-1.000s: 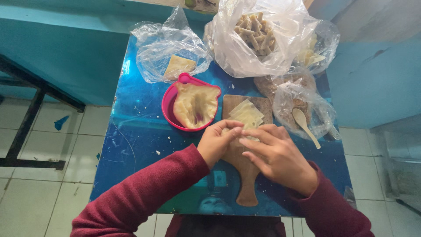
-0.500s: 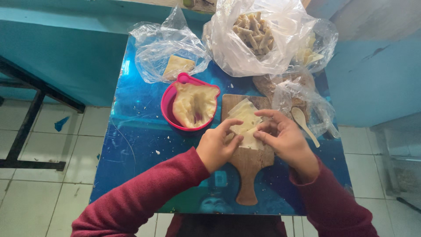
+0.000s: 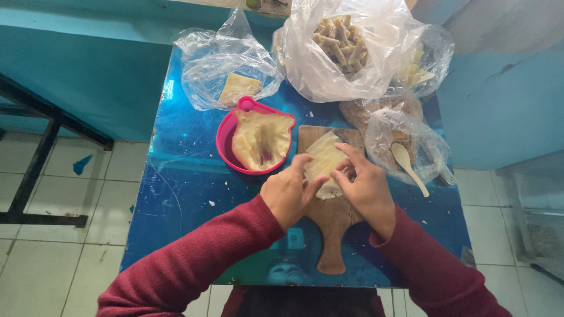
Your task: The person spoons filling from a pink bowl onto square dough wrappers, folds the wrappers over the filling into triangular dumplings on a wooden board, and places the finished dumplings into a plastic bag on the table.
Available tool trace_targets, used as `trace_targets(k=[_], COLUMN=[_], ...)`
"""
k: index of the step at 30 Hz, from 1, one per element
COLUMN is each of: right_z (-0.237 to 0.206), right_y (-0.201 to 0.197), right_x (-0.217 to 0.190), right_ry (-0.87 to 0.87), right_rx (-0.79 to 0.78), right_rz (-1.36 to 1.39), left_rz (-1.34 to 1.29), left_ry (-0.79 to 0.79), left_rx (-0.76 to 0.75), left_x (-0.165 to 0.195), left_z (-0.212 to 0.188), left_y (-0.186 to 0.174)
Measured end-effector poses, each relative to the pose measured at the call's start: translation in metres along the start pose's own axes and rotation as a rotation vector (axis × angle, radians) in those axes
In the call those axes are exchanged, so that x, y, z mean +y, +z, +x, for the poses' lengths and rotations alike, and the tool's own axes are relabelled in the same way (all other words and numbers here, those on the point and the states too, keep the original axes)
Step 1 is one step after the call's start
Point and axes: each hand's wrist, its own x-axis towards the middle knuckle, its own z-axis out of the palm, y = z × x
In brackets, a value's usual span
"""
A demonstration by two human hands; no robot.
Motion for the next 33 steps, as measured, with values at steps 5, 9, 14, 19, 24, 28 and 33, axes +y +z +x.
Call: trace_targets(k=[5, 9, 14, 19, 24, 28, 33], right_z=[-0.001, -0.004, -0.004, -0.005, -0.004, -0.004, -0.007], right_y=[0.001, -0.006, -0.012, -0.012, -0.029, -0.029, -0.020], right_x=[0.000, 0.000, -0.003, -0.001, 0.010, 0.010, -0.002], right_ry=[0.032, 0.029, 0.258, 0.406, 0.341, 0.280, 0.200], right_rx=[0.017, 0.101, -0.219, -0.330, -0.324, -0.270, -0.208], right_rz=[-0.087, -0.117, 0.533, 0.719, 0.545, 0.119, -0.102], left_rz=[-0.256, -0.910, -1.154, -1.142, -0.532, -0.257, -0.187], left_ry=[-0.090, -0.289, -0.105, -0.085, 0.009, 0.161, 0.144], left_rx=[0.071, -0.011, -0.050, -0.051, 0.068, 0.055, 0.022], left_x=[-0.010, -0.023, -0.027, -0.015, -0.012, -0.011, -0.009], left_z=[0.003, 0.013, 0.006, 0.002, -0.004, -0.009, -0.013], left_y=[0.002, 0.016, 0.020, 0.019, 0.017, 0.017, 0.019])
